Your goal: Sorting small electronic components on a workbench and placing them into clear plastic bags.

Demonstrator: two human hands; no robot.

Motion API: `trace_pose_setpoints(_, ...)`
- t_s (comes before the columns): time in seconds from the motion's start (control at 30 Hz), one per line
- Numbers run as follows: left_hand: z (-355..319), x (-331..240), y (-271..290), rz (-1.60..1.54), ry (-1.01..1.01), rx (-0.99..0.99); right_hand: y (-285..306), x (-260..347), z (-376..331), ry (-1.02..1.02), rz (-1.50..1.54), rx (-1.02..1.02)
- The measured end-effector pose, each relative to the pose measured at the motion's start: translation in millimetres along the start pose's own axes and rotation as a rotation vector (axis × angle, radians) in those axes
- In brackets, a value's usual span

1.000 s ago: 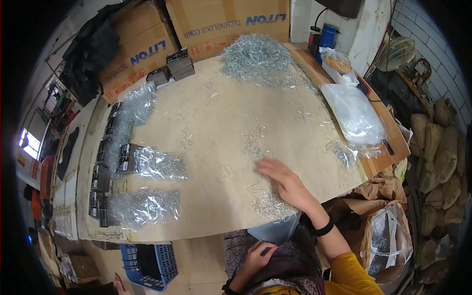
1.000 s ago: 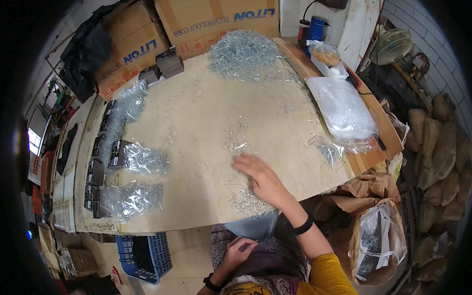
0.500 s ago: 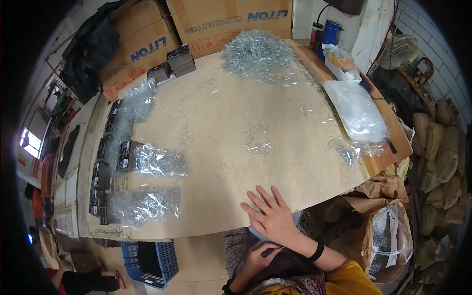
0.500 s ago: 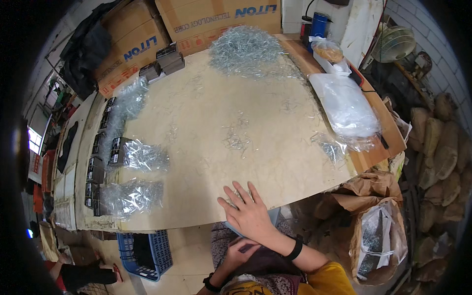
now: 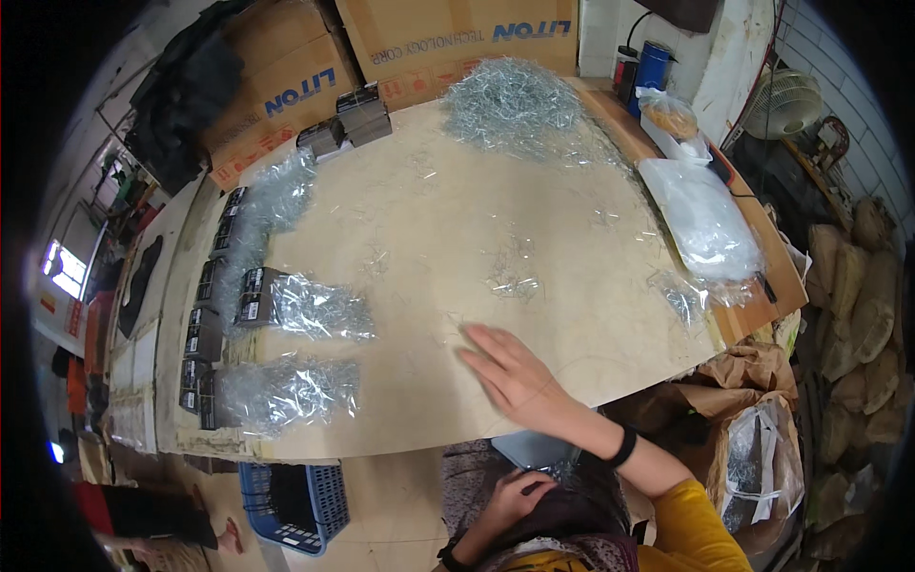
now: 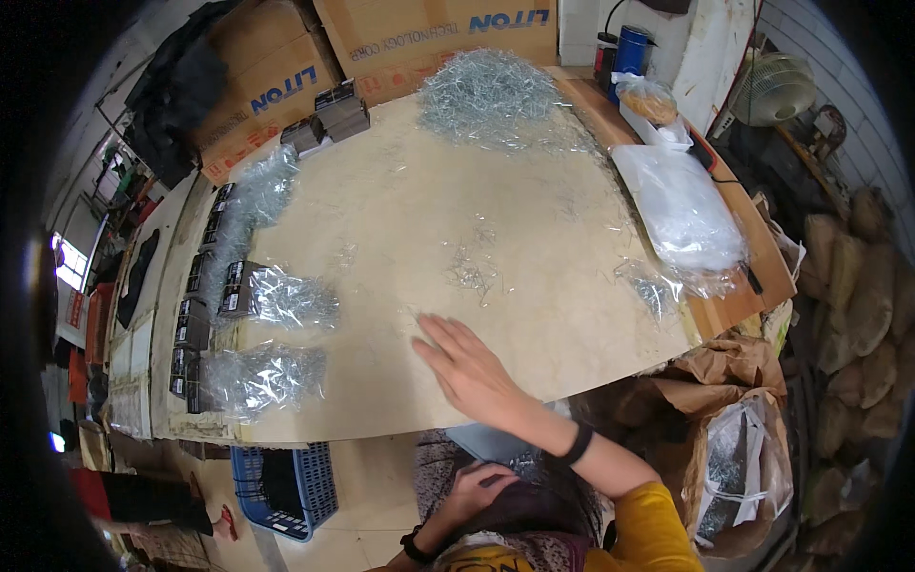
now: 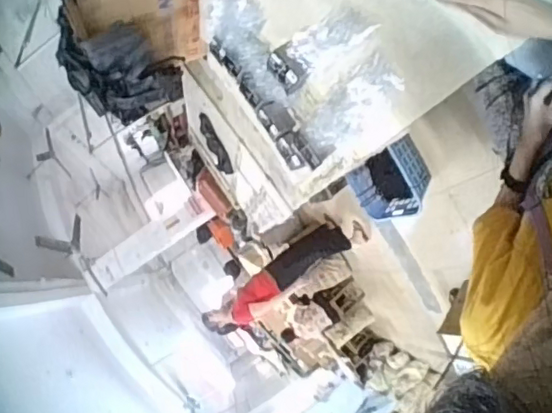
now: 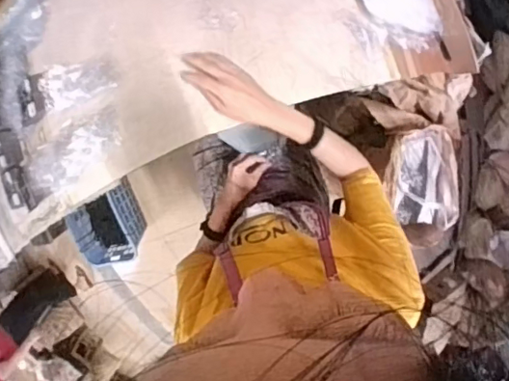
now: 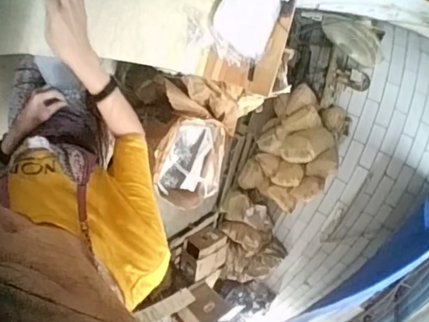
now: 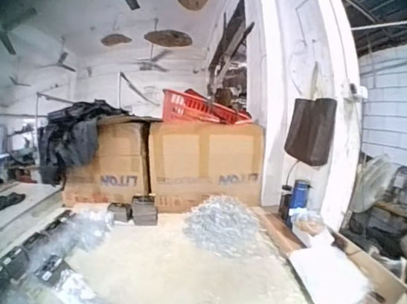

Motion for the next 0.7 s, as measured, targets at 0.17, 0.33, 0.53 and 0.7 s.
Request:
trace_pose_setpoints(0.17,-2.0,3.2,2.8,-0.095,0.030,-0.033,-26.8,-14.2,25.3,0.147,-0.111,0.052)
trace_pose_setpoints(0.33,-0.4,8.8,4.1,-0.114,0.067,-0.036,9.9,-10.8,-15.0,0.109,-0.022,0.234)
trace_pose_setpoints(0.53,6.0,-6.0,8.8,-0.118,0.030,-0.016,69.4,6.4,-88.5,0.108,0.077,0.365)
trace_pose_setpoints(0.7,2.9,-3.8,10.4,-0.094,0.039,0.031,66.1,3.5,-156.2,-0.112,0.265,0.128)
Point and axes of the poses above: each hand's wrist, its own z-axis towards the middle knuckle, its own y-axis out of the back of the hand, x = y × z, the point moved 2 cm from there along z, towards the middle knuckle, and after that the axes turned 9 degrees about -z, right-handed, at the moved point
